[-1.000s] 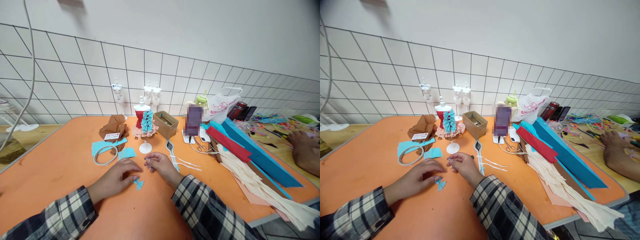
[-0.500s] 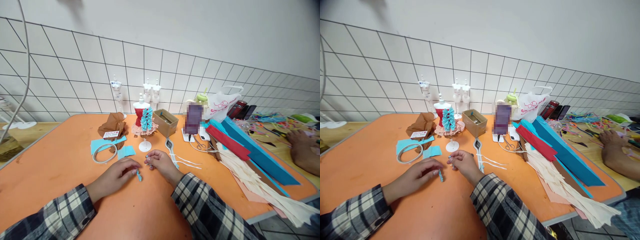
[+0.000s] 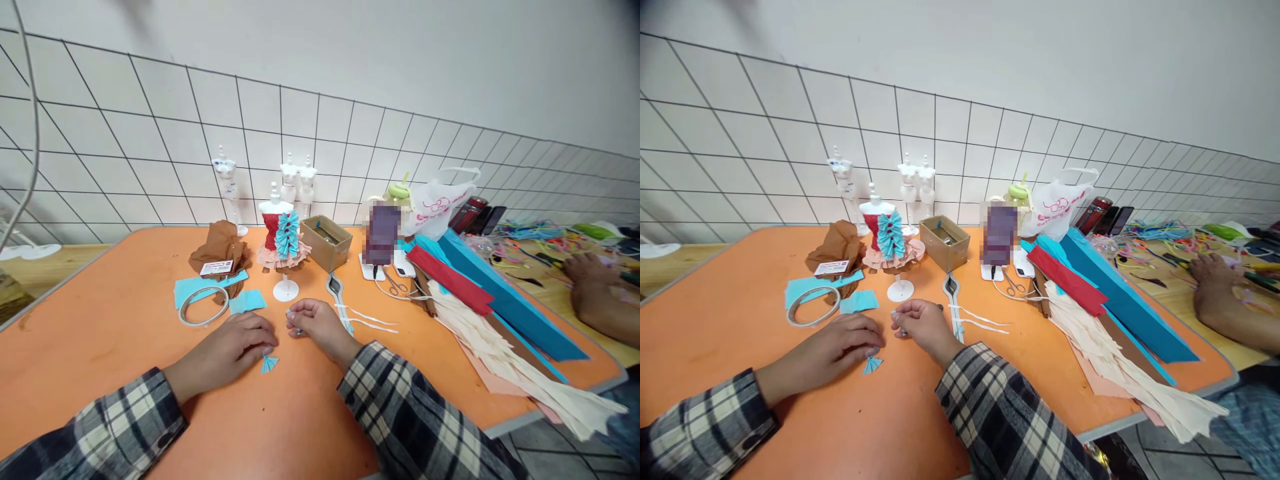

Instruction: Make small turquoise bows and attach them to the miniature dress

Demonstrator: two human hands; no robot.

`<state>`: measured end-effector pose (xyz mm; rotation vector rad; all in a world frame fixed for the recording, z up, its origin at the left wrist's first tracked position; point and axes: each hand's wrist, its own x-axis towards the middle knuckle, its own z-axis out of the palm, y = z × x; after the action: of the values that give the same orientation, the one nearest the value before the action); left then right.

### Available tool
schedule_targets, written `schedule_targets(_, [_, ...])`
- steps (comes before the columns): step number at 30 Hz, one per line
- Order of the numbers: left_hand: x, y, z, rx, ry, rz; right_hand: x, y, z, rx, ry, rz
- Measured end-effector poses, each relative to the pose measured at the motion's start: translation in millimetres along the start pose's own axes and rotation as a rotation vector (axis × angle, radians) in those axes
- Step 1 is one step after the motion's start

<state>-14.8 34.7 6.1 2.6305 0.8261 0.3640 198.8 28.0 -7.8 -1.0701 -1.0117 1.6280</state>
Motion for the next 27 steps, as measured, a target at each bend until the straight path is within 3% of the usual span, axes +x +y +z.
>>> schedule_targets(7, [-0.3,0.3,-2.1,-0.081,0.039,-0.039,0.4,3.3,-0.9,-0.016,-0.011,-0.018])
schedule_targets(9, [0.5,-1.0,-1.0,-0.142,0.119,-0.095,0.7,3.9,-2.0,-0.036,-0.029,-0.023])
schedule_targets(11, [2.0,-1.6,-0.4,-0.217,0.281,-0.266,-0.1,3.4,-2.8,-0.074,-0.045,-0.053])
schedule_targets(14, [5.7,0.6,0.1,-0.292,0.534,-0.636,-3.6,2.0,-1.8,-0.198,-0.052,-0.176])
schedule_targets(16, [8.5,4.5,1.0,-0.310,0.613,-0.745,-6.7,2.1,1.5,-0.244,-0.076,-0.185])
schedule_targets(20, [12.5,16.1,5.0,-0.349,0.648,-0.646,-11.0,5.7,12.3,-0.148,-0.125,-0.090])
schedule_targets(27, [11.2,29.3,6.7,-0.329,0.629,-0.533,-13.7,4.1,18.7,-0.049,-0.069,0.014])
